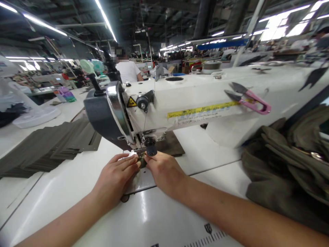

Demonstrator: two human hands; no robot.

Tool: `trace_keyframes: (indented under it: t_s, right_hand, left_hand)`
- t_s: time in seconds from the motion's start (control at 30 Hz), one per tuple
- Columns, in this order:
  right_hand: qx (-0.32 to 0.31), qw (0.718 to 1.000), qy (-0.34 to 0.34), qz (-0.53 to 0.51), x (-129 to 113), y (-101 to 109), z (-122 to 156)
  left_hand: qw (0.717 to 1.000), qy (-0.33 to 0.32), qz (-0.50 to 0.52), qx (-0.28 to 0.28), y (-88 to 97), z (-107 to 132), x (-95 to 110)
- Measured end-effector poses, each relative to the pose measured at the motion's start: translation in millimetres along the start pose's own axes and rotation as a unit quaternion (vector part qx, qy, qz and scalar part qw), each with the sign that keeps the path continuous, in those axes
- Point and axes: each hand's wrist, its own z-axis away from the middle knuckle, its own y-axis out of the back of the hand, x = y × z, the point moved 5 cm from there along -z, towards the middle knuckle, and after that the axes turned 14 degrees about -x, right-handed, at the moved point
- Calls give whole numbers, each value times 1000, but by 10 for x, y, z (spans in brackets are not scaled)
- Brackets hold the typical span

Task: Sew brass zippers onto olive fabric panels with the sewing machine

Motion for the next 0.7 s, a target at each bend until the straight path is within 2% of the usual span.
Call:
trace_keyframes:
  t_s: [0.47,0.7]
  right_hand:
    - [-1,1000,13,-8,2,-16,-9]
    - [0,1000,24,1,-39,14,-36]
  left_hand:
    - [999,28,-19,-17,-67,-4,-24]
    - [998,7,-36,-49,-51,-26,-8]
